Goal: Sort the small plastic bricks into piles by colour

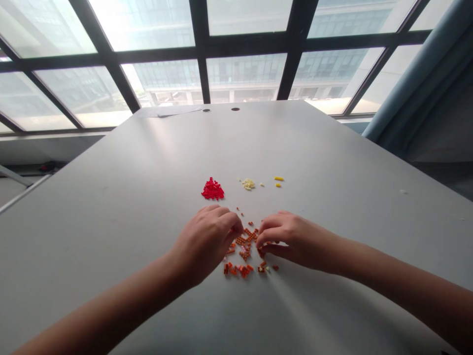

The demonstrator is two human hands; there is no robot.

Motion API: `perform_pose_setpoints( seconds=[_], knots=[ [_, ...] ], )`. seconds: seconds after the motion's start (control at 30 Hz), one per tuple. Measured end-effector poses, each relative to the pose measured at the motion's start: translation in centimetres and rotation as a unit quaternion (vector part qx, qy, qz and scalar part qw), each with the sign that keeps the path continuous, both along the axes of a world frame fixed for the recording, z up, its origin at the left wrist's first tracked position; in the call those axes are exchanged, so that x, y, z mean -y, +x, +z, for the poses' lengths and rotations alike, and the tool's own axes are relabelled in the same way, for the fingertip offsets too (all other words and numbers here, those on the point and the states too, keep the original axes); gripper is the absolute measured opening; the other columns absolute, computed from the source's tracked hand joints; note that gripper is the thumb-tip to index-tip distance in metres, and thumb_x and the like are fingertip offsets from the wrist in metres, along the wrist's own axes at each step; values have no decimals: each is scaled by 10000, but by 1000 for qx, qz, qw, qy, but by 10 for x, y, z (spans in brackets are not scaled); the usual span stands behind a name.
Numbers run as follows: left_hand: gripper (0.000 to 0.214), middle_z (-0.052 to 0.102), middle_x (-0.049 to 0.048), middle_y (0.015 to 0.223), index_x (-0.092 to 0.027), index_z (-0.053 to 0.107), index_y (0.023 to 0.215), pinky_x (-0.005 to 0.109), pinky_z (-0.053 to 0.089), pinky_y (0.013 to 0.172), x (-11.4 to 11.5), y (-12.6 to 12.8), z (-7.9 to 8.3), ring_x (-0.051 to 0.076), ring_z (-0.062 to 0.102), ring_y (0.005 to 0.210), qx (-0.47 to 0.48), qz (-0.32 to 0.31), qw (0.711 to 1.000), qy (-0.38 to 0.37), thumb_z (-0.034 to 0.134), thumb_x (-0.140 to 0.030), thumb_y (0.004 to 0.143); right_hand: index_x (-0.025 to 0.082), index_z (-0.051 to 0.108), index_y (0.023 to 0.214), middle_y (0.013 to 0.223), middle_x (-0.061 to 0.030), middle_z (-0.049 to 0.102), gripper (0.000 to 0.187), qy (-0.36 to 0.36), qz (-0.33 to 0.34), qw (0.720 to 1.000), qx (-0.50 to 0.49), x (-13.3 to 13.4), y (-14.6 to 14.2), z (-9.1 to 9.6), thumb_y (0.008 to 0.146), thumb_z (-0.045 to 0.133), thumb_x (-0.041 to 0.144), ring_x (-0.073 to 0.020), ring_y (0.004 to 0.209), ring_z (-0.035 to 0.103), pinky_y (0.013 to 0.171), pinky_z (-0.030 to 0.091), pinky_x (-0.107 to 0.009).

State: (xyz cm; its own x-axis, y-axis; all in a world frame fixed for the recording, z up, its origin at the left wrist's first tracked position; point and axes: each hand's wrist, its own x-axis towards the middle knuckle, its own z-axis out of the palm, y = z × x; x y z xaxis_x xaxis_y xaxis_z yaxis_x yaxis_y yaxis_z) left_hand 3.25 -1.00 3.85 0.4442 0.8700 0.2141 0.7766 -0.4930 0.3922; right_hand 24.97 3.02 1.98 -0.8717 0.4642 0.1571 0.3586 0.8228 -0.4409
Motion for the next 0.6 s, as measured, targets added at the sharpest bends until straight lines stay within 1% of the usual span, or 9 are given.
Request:
perform_pose_setpoints(
  seconds=[0.13, 0.2, 0.27, 0.33, 0.4, 0.47, 0.53, 0.6],
  knots=[
    [90, 684, 9, 787, -187, 645, 777, 275, 467, 720, -13, 0, -7, 155, 607, 745, 21, 30, 999, 17, 624, -100, 784, 205, 692, 795, 821, -28, 683, 118, 38, -23, 999, 30, 3, -3, -5, 824, 600, 136, -137, 699, 609, 702, 432, -271],
    [78, 691, 23, 806, -189, 663, 799, 286, 472, 725, -21, 1, -11, 164, 616, 760, 13, 33, 999, 16, 623, -122, 790, 196, 682, 789, 813, -35, 678, 113, 54, -22, 997, 42, 3, -3, -4, 828, 591, 141, -138, 681, 602, 694, 427, -276],
    [61, 695, 33, 812, -191, 676, 804, 305, 472, 735, -31, 4, -13, 177, 616, 775, 1, 39, 999, 26, 626, -156, 801, 191, 673, 801, 815, -41, 672, 108, 50, -24, 998, 30, 2, -3, -1, 839, 578, 157, -134, 676, 594, 696, 430, -273],
    [56, 699, 34, 809, -191, 681, 806, 315, 468, 744, -44, 9, -14, 182, 612, 777, 1, 53, 997, 49, 629, -170, 807, 184, 664, 822, 820, -45, 664, 112, 24, -43, 999, -8, -1, -2, 2, 857, 558, 187, -123, 667, 583, 678, 440, -255],
    [61, 702, 34, 818, -189, 680, 818, 317, 461, 757, -59, 17, -17, 184, 610, 790, 3, 64, 995, 76, 625, -164, 812, 177, 656, 827, 817, -46, 658, 128, -4, -80, 996, -46, -10, -1, 5, 869, 547, 230, -112, 644, 571, 638, 445, -234],
    [77, 703, 39, 826, -191, 682, 826, 331, 452, 783, -73, 23, -21, 193, 610, 809, -9, 68, 992, 101, 610, -165, 822, 177, 656, 818, 800, -38, 658, 140, -8, -129, 989, -72, -24, 1, 6, 863, 558, 268, -110, 624, 567, 606, 441, -227],
    [93, 707, 45, 831, -197, 692, 833, 346, 446, 803, -86, 28, -27, 207, 616, 832, -21, 73, 991, 111, 602, -174, 827, 184, 663, 808, 777, -26, 664, 140, 12, -188, 978, -85, -41, 3, 5, 846, 580, 290, -116, 614, 567, 604, 436, -235],
    [97, 715, 44, 834, -206, 704, 846, 347, 449, 808, -94, 28, -31, 213, 627, 835, -18, 76, 992, 101, 614, -186, 819, 185, 673, 805, 753, -19, 669, 139, 38, -243, 965, -86, -58, 4, 2, 832, 598, 300, -122, 603, 565, 612, 431, -246]
  ],
)
